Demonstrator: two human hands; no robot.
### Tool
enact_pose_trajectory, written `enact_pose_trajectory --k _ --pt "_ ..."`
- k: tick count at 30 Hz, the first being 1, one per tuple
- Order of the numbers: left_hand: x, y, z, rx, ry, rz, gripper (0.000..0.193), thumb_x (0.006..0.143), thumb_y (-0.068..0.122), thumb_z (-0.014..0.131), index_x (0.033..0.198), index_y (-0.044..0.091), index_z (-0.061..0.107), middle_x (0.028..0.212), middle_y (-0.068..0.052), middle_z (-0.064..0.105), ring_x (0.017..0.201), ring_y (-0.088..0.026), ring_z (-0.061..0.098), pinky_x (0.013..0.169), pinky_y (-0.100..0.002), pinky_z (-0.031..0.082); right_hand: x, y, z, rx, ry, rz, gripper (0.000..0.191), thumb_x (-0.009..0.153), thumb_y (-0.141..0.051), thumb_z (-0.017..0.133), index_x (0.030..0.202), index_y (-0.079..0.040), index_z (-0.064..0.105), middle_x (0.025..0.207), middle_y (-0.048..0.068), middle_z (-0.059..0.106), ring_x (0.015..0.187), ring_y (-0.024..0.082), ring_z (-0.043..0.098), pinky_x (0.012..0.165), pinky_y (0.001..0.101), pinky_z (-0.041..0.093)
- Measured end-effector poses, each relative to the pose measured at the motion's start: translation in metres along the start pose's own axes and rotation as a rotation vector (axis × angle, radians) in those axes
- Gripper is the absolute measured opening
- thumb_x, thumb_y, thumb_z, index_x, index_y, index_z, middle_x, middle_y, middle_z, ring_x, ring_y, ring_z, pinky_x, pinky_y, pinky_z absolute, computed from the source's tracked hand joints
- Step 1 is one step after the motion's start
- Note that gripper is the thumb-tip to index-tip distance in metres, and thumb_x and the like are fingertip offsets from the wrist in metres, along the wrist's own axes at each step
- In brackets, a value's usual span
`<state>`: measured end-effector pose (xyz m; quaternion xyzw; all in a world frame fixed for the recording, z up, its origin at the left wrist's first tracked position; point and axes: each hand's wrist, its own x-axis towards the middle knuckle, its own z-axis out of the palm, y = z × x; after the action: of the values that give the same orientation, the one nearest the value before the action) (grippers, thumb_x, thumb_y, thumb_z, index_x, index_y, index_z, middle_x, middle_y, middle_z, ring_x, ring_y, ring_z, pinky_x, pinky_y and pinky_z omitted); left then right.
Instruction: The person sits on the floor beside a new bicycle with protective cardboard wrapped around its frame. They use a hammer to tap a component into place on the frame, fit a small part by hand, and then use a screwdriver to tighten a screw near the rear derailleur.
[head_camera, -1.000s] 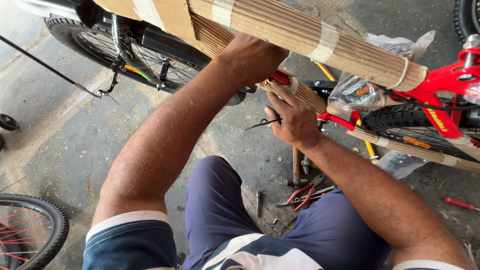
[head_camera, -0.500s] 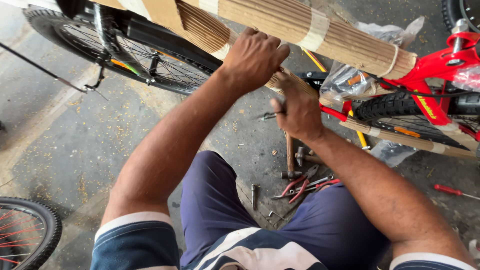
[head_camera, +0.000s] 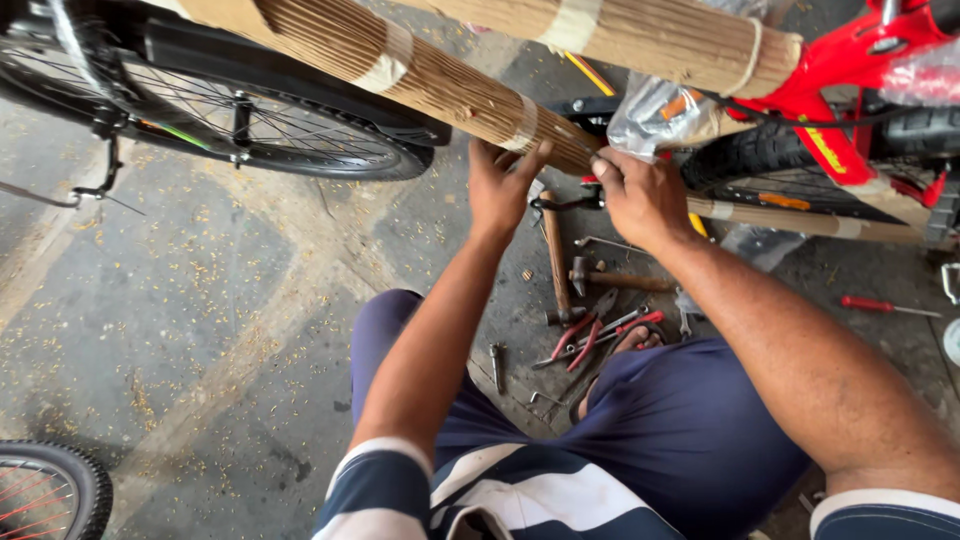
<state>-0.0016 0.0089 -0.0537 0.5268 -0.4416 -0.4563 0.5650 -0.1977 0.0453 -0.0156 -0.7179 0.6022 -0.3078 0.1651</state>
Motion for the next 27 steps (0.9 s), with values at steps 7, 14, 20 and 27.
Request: enact_pose_trajectory --k 7,14,20,27 --pt "0.012 0.012 0.028 0.279 0.172 -0.062 0.065 0.072 0.033 0.088 0.121 -0.001 0.063 0.112 -0.016 0.078 0.105 -0.026 0.076 0.095 -0.037 0.056 0.002 0.016 -0.013 -0.079 -0.032 0.012 0.019 0.102 -0.023 0.064 0.106 -0.007 0.074 0.091 0.018 0.073 0.085 0.042 0.069 0.075 0.0511 0.053" --pt "0.014 0.004 0.031 0.300 0.249 0.084 0.076 0.072 0.040 0.089 0.125 -0.002 0.055 0.110 -0.020 0.076 0.105 -0.032 0.076 0.094 -0.041 0.057 0.005 0.020 -0.016 0.027 -0.063 0.085 0.024 0.102 -0.026 0.064 0.092 -0.006 0.073 0.081 0.008 0.075 0.078 0.033 0.072 0.076 0.0470 0.055" --pt "0.016 -0.017 0.039 0.314 0.287 0.136 0.090 0.075 0.042 0.087 0.136 -0.003 0.038 0.113 -0.024 0.074 0.107 -0.038 0.074 0.093 -0.044 0.057 0.004 0.026 -0.018 0.010 -0.054 0.064 0.020 0.102 -0.022 0.066 0.092 -0.007 0.075 0.081 0.008 0.076 0.078 0.033 0.072 0.075 0.0460 0.055" --pt "0.013 -0.029 0.047 0.213 0.270 0.264 0.092 0.077 0.034 0.085 0.140 -0.004 0.031 0.119 -0.025 0.068 0.110 -0.040 0.072 0.097 -0.045 0.056 0.005 0.027 -0.021 0.048 -0.025 -0.005 0.018 0.100 -0.020 0.067 0.092 -0.006 0.076 0.083 0.008 0.076 0.079 0.031 0.073 0.076 0.0443 0.056"
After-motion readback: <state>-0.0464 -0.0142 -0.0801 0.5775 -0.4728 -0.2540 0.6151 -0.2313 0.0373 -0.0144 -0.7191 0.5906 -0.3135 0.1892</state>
